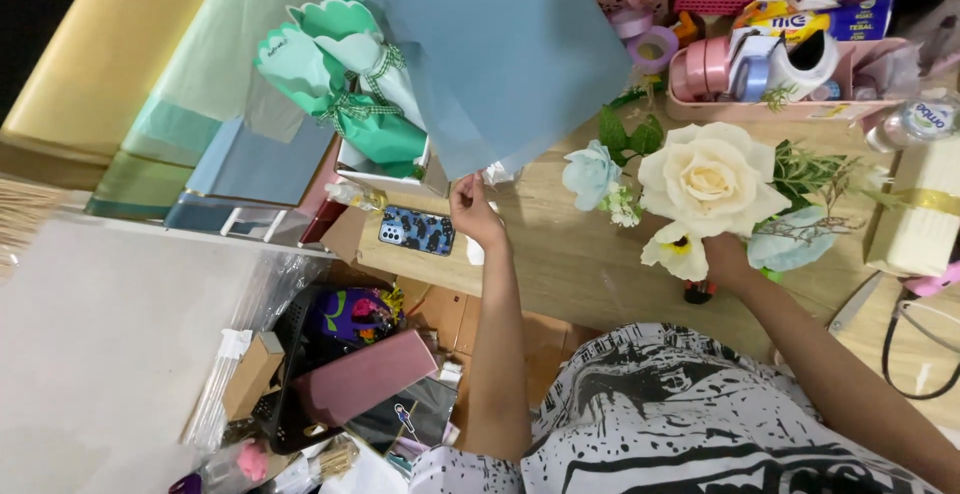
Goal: The person arranges artificial flowers into a small cardboard box. They pick up white and light blue flowers from a cluttered table and use a pink hot glue gun to attach the stems to the box.
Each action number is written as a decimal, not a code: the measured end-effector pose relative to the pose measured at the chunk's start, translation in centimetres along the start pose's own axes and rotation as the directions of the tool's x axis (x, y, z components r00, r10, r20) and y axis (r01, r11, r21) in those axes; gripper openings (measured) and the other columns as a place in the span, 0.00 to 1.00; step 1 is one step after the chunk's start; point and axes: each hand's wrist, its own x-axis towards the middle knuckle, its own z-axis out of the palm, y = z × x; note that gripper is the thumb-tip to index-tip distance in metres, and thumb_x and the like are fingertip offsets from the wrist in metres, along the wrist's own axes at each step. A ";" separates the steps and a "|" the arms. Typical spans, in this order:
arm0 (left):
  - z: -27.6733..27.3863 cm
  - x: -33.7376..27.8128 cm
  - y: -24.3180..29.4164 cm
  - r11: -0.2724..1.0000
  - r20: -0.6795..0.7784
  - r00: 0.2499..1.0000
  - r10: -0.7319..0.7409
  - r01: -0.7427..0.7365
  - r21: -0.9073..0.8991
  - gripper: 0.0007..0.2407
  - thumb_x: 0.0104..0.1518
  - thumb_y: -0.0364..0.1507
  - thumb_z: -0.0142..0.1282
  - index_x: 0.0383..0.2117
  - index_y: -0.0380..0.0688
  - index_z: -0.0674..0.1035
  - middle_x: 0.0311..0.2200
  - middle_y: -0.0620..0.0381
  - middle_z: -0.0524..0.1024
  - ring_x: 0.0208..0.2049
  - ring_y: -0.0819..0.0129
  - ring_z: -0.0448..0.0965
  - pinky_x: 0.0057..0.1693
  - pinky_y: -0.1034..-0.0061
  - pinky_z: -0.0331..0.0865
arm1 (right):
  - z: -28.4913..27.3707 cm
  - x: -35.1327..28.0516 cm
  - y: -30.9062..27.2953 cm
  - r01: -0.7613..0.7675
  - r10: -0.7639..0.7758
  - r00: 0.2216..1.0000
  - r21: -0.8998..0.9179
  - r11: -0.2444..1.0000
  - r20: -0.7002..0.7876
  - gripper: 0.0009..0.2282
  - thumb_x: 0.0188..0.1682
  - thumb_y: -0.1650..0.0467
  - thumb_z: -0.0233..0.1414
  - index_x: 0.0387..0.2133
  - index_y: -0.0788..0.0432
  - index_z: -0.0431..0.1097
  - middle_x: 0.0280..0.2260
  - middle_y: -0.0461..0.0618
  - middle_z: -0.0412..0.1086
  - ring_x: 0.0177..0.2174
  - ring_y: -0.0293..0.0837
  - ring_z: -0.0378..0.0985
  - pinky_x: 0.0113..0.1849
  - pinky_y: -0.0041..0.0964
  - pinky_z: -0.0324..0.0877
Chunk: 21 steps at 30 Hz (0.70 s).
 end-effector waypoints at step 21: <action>-4.1 -1.9 -1.6 0.773 0.206 0.925 0.320 -0.381 0.508 0.26 0.68 0.39 0.46 0.70 0.46 0.55 0.63 0.41 0.53 0.59 0.37 0.56 0.63 0.46 0.49 | -7.4 -7.4 -13.8 -0.603 0.559 0.793 0.184 0.776 0.242 0.49 0.40 0.41 0.53 0.71 0.53 0.45 0.67 0.67 0.51 0.64 0.60 0.57 0.63 0.48 0.51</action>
